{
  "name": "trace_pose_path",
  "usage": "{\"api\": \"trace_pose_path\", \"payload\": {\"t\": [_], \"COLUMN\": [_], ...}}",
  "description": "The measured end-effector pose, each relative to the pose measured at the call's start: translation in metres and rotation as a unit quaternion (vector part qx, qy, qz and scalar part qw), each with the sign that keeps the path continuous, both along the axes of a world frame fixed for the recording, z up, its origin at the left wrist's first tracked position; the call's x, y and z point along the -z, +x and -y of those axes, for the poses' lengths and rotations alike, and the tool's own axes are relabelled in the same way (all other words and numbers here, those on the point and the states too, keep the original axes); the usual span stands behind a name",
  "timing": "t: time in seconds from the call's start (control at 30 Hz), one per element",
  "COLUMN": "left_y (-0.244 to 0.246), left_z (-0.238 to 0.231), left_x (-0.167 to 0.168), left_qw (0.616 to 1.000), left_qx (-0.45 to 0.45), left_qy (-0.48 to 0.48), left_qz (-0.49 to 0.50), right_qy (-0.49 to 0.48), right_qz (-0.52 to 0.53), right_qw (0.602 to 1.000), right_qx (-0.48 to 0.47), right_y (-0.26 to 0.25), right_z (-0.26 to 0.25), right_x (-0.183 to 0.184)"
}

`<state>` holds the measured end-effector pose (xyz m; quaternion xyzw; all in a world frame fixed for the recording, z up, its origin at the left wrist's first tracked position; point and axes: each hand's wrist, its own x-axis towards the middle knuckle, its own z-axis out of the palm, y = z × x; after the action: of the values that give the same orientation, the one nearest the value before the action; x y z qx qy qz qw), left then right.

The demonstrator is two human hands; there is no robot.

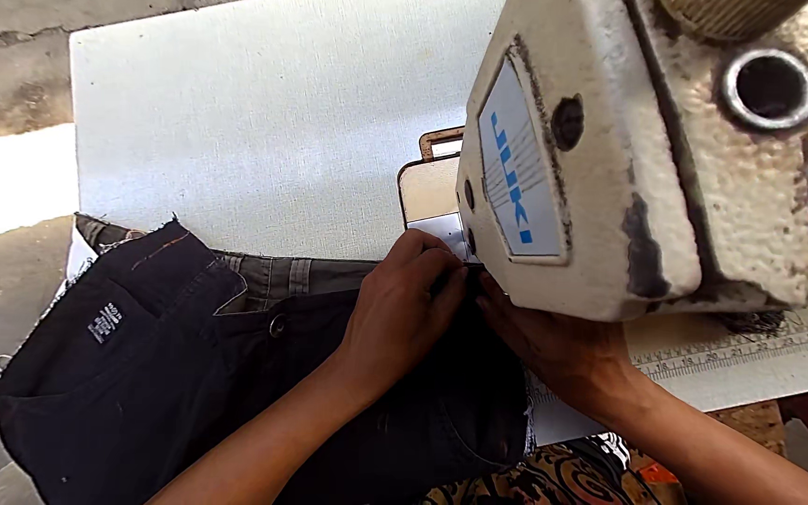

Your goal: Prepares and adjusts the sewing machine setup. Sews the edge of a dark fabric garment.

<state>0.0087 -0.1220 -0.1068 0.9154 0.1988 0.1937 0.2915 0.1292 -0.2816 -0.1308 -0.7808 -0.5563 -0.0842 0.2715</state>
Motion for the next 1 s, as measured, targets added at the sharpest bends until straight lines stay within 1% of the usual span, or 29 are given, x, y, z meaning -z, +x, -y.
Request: {"api": "trace_pose_path", "payload": {"t": [0.13,0.37,0.53,0.73,1.0], "left_y": [0.002,0.003,0.001,0.003,0.005], "left_z": [-0.001,-0.003,-0.005,-0.011,-0.006], "left_x": [-0.001,-0.001,0.003,-0.004,-0.003], "left_qw": [1.0,1.0,0.993,0.997,0.998], "left_qx": [0.007,0.016,0.073,0.058,0.047], "left_qy": [0.017,0.01,0.085,0.043,0.047], "left_qz": [-0.002,-0.001,0.032,-0.013,-0.001], "right_qy": [-0.007,-0.026,-0.031,-0.04,-0.026], "right_qz": [0.003,0.012,0.033,0.057,0.031], "right_qw": [1.0,1.0,0.998,0.997,0.998], "right_qx": [-0.009,-0.011,-0.038,-0.043,-0.053], "right_y": [0.001,0.003,0.003,0.005,0.005], "right_z": [-0.001,-0.001,0.003,0.004,0.005], "right_x": [-0.001,-0.001,-0.001,0.001,0.003]}}
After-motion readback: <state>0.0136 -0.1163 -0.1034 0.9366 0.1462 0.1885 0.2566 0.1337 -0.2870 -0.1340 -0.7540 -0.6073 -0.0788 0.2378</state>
